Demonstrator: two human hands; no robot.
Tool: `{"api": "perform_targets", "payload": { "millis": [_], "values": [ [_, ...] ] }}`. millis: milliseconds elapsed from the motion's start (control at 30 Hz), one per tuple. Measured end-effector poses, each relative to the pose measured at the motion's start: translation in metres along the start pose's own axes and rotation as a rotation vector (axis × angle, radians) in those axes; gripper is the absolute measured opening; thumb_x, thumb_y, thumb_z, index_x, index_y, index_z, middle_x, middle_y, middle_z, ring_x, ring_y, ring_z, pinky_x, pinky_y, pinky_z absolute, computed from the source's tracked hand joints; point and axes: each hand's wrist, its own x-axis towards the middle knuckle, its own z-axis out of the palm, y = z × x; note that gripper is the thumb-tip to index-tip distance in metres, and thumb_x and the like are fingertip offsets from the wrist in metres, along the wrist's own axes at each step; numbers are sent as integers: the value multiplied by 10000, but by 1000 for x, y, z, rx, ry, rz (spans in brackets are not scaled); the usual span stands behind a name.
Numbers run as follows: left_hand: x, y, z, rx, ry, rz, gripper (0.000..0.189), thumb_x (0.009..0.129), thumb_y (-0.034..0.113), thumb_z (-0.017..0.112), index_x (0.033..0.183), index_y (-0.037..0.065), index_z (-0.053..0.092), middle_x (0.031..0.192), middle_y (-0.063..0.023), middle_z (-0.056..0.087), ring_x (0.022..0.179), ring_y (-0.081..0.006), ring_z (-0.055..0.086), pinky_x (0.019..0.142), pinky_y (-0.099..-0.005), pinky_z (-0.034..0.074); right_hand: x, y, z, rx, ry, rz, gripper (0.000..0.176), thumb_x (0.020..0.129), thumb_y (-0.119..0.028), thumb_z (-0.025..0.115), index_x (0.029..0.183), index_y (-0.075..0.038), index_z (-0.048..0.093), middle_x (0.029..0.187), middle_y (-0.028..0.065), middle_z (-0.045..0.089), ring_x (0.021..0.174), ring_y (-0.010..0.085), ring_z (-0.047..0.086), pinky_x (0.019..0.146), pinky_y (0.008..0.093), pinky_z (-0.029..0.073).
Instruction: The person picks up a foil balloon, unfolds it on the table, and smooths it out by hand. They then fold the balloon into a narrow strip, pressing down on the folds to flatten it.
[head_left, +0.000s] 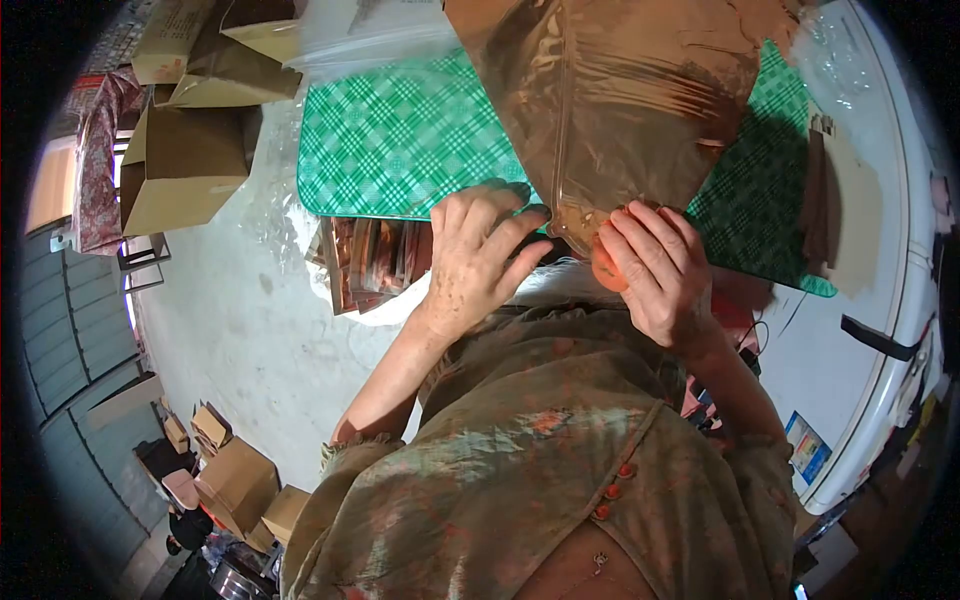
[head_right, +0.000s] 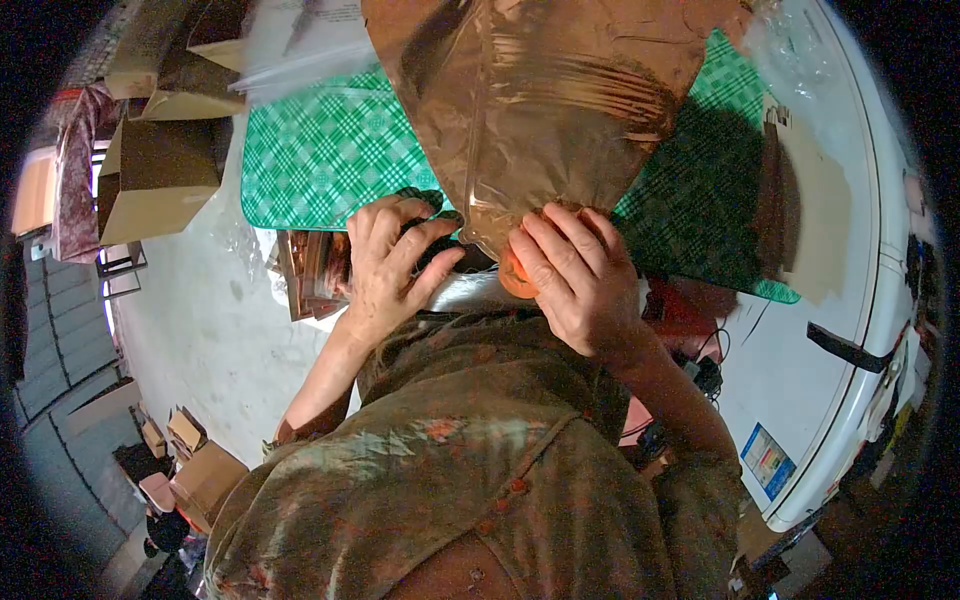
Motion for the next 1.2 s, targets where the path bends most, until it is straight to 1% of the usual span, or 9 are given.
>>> {"api": "perform_targets", "payload": {
  "millis": [200,400,600,800,900,1100,1200],
  "values": [
    [-1,-1,3,5,14,-4,356,790,283,856,1097,149,733,1118,-35,624,1091,-263,555,881,-419,368,2,-6,3,-14,1,-40,434,839,-112,694,1264,-24,691,1312,100,658,1267,290,587,1072,497,439],
    [0,0,5,24,14,-12,363,787,311,861,1096,168,735,1118,-32,616,1085,-271,547,881,-423,364,3,-3,4,-12,10,-23,409,837,-112,697,1234,-14,700,1292,109,659,1237,296,594,1052,501,453],
    [0,5,7,49,12,-31,360,787,323,844,1099,179,737,1124,-15,584,1070,-258,513,912,-432,353,2,-1,4,-21,11,-16,386,844,-123,704,1211,-6,705,1286,114,659,1222,298,596,1038,493,462],
    [1,4,10,33,28,-39,313,790,315,842,1055,178,750,1117,-6,585,1065,-254,509,918,-431,345,3,0,4,-16,21,-34,401,816,-146,710,1195,-15,707,1284,107,659,1230,294,595,1034,490,460],
    [1,2,10,38,23,-14,355,780,303,863,1095,195,741,1113,-25,574,1068,-258,522,890,-427,349,3,2,7,-35,27,-46,405,808,-149,707,1193,-23,710,1282,103,662,1232,288,596,1030,486,461],
    [0,-1,11,43,24,-8,353,774,303,865,1082,187,737,1105,-27,574,1066,-266,529,890,-428,352,1,3,12,-40,46,-64,396,813,-138,698,1195,-32,713,1283,101,664,1222,285,604,1028,483,462],
    [2,-1,11,33,22,-6,349,771,307,864,1069,177,733,1097,-28,577,1066,-272,532,889,-427,355,1,4,11,-28,34,-65,395,824,-135,689,1205,-32,709,1312,100,650,1238,287,593,1025,484,460]
  ]
}}
